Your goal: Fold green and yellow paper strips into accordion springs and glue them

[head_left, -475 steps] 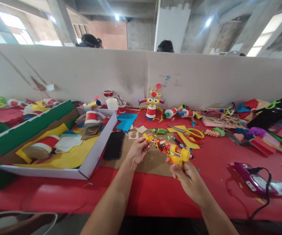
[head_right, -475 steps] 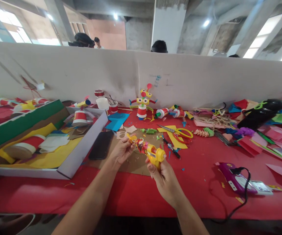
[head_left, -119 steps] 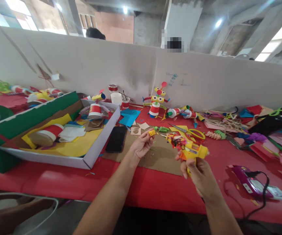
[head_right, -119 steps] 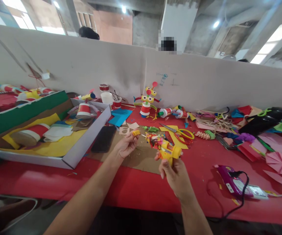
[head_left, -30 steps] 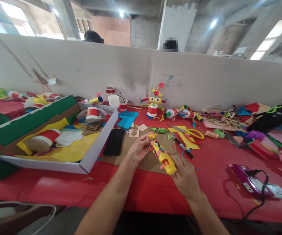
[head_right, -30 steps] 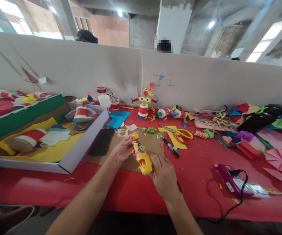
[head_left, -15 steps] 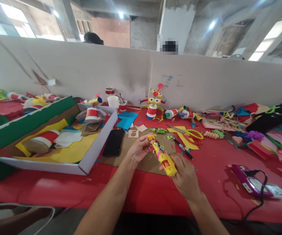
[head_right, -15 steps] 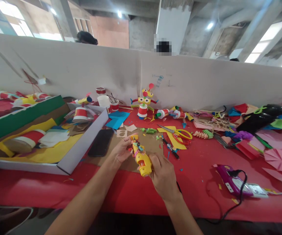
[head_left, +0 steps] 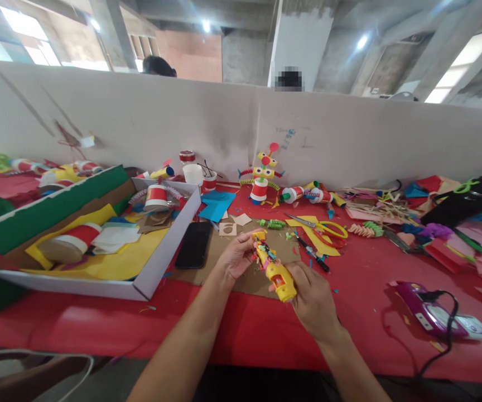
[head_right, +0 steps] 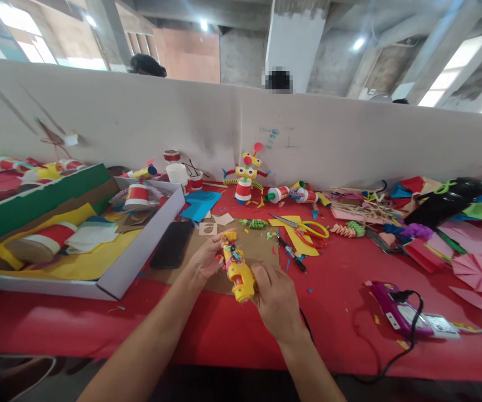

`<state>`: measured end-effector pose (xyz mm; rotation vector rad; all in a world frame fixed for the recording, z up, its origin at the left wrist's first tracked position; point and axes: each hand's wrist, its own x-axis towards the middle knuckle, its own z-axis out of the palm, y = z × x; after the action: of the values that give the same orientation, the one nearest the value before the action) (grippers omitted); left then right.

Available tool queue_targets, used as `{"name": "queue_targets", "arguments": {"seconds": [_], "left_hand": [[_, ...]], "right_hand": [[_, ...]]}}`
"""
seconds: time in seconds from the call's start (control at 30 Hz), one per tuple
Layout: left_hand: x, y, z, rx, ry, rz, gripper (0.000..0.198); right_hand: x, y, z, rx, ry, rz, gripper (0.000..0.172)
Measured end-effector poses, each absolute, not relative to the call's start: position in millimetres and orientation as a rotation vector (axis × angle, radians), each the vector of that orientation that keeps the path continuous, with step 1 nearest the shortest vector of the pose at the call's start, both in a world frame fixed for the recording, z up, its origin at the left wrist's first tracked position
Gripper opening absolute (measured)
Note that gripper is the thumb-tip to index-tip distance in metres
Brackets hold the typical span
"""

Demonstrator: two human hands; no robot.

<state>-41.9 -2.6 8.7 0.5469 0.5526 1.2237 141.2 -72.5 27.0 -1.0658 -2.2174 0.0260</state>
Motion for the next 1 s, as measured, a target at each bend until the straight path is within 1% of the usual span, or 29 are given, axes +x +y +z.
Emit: {"name": "queue_targets", "arguments": {"seconds": [0.27, 0.63, 0.9, 1.0], "left_hand": [[-44.3, -1.1, 5.2, 0.535, 0.542, 1.209, 0.037], [-43.1, -3.9, 9.5, 0.549, 0.536, 1.213, 0.041], [-43.2, -3.1, 7.8, 0.545, 0.537, 1.203, 0.040], [-43.0, -3.3, 8.5, 0.530, 0.545, 1.218, 0.040]], "right_hand": [[142.8, -73.9, 27.3, -1.084, -2.240, 0.012, 0.012], [140.0, -70.6, 30.7, -1.094, -2.221, -0.115, 0.013], [144.7, -72.4, 27.1, -1.125, -2.225, -0.125, 0.012], [144.8, -73.6, 28.1, -1.138, -2.240, -0.126, 0.013]]}}
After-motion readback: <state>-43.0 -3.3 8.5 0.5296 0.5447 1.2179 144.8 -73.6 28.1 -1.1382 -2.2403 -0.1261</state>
